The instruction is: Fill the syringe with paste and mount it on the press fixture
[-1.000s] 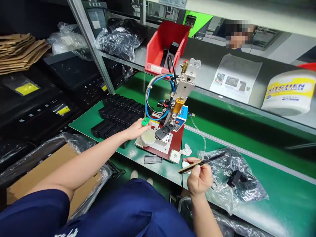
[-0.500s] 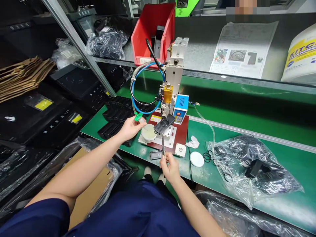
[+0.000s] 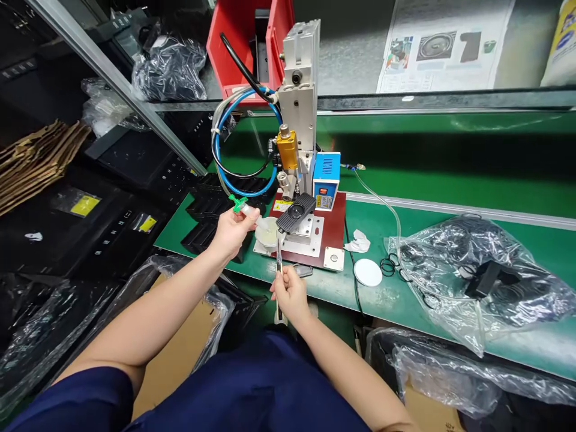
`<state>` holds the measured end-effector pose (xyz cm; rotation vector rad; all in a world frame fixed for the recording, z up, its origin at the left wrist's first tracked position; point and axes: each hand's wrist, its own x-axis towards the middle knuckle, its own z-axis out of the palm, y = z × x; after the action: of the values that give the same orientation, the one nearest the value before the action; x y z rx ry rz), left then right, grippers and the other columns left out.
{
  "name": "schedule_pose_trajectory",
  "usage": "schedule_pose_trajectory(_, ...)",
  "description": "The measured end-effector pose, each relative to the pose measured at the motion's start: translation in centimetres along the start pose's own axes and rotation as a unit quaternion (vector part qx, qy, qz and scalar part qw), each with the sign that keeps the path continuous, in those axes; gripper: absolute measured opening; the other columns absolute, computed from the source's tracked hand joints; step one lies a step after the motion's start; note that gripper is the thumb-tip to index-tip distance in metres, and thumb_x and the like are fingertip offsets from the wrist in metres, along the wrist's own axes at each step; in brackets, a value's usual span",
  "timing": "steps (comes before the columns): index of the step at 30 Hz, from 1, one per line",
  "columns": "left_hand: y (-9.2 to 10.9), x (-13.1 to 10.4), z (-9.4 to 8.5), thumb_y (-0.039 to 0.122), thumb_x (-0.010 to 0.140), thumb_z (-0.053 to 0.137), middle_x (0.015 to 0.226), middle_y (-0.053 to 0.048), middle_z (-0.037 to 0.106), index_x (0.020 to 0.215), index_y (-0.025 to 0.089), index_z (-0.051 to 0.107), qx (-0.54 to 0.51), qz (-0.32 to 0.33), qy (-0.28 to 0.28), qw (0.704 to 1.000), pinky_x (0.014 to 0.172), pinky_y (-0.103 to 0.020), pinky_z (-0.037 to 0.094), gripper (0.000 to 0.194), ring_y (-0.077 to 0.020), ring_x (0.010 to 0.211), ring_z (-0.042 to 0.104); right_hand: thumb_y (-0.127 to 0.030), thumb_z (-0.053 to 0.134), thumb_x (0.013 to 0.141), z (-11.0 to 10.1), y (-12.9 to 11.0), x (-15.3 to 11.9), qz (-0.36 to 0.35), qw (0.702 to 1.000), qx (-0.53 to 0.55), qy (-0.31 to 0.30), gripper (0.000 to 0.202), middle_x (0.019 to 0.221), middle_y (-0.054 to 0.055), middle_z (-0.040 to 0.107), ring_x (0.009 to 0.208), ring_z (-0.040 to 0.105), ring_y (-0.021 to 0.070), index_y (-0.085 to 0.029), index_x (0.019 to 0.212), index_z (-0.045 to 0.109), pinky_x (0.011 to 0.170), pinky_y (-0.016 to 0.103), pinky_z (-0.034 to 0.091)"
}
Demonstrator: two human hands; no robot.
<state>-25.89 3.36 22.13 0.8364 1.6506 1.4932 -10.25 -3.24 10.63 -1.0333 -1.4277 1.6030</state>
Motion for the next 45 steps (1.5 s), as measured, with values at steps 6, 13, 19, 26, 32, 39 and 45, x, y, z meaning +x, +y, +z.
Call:
schedule_pose_trajectory(6, -0.3, 0.3, -0.4, 0.046, 0.053, 0.086, 0.073, -0.002, 0.066, 0.075, 0.014, 0.064, -0.013, 0.001, -0.012, 1.0, 0.062, -0.025, 0.046, 0.045, -0.0132, 0.067, 0.061, -0.042, 0.044, 0.089, 2.1, -0.1, 0.2, 0.016, 0.999, 0.041, 0.023, 0.021, 0.054, -0.006, 0.056, 0.037, 0.053, 0.0091, -0.023, 0.08, 0.042, 0.037, 0.019, 0.038)
schedule_pose_trajectory(13, -0.6, 0.3, 0.0, 0.044, 0.052, 0.088, 0.071, -0.002, 0.066, 0.074, 0.015, 0.066, -0.044, 0.015, -0.006, 0.999, 0.058, -0.023, 0.046, 0.043, -0.0109, 0.062, 0.059, -0.043, 0.046, 0.087, 3.2, -0.4, 0.2, 0.036, 0.996, 0.07, 0.053, 0.021, 0.053, -0.007, 0.056, 0.036, 0.053, 0.0092, -0.023, 0.08, 0.043, 0.037, 0.019, 0.039)
schedule_pose_trajectory(19, -0.8, 0.4, 0.1, 0.043, 0.052, 0.088, 0.071, -0.002, 0.066, 0.072, 0.015, 0.067, -0.059, 0.029, -0.007, 0.998, 0.056, -0.021, 0.046, 0.041, -0.0099, 0.061, 0.059, -0.04, 0.045, 0.087, 3.9, -0.8, 0.3, 0.037, 0.994, 0.077, 0.065, 0.02, 0.053, -0.006, 0.057, 0.036, 0.054, 0.0096, -0.023, 0.078, 0.043, 0.036, 0.018, 0.037)
schedule_pose_trajectory(26, -1.0, 0.3, 0.4, 0.043, 0.051, 0.088, 0.072, -0.001, 0.065, 0.072, 0.014, 0.065, -0.075, 0.034, 0.003, 0.997, 0.056, -0.02, 0.046, 0.042, -0.0092, 0.063, 0.059, -0.042, 0.042, 0.088, 4.7, -0.4, 0.6, 0.057, 0.993, 0.082, 0.064, 0.02, 0.053, -0.007, 0.056, 0.036, 0.054, 0.0104, -0.023, 0.079, 0.043, 0.036, 0.02, 0.04)
schedule_pose_trajectory(32, -1.2, 0.9, 0.2, 0.043, 0.053, 0.087, 0.073, -0.002, 0.065, 0.073, 0.015, 0.066, -0.058, 0.039, -0.003, 0.998, 0.059, -0.022, 0.047, 0.041, -0.01, 0.065, 0.059, -0.038, 0.044, 0.087, 3.8, -0.7, 0.8, 0.071, 0.995, 0.02, 0.068, 0.019, 0.051, -0.007, 0.055, 0.035, 0.052, 0.01, -0.024, 0.075, 0.042, 0.037, 0.019, 0.039)
schedule_pose_trajectory(39, -1.0, 1.8, -1.1, 0.039, 0.054, 0.088, 0.069, -0.001, 0.063, 0.073, 0.015, 0.067, -0.027, 0.045, -0.066, 0.996, 0.061, -0.025, 0.045, 0.037, -0.0106, 0.061, 0.055, -0.033, 0.049, 0.083, 2.2, -2.0, 1.0, 0.102, 0.994, -0.032, 0.03, 0.018, 0.046, -0.008, 0.053, 0.031, 0.048, 0.0094, -0.023, 0.069, 0.043, 0.034, 0.019, 0.033)
schedule_pose_trajectory(45, -1.4, 2.5, -2.4, 0.038, 0.053, 0.088, 0.077, -0.003, 0.069, 0.075, 0.017, 0.067, -0.029, 0.052, -0.108, 0.992, 0.075, -0.03, 0.048, 0.037, -0.0154, 0.072, 0.061, -0.037, 0.047, 0.083, 1.4, -2.4, 1.5, 0.17, 0.985, -0.014, -0.022, 0.019, 0.043, -0.006, 0.056, 0.029, 0.051, 0.0113, -0.023, 0.071, 0.044, 0.032, 0.019, 0.035)
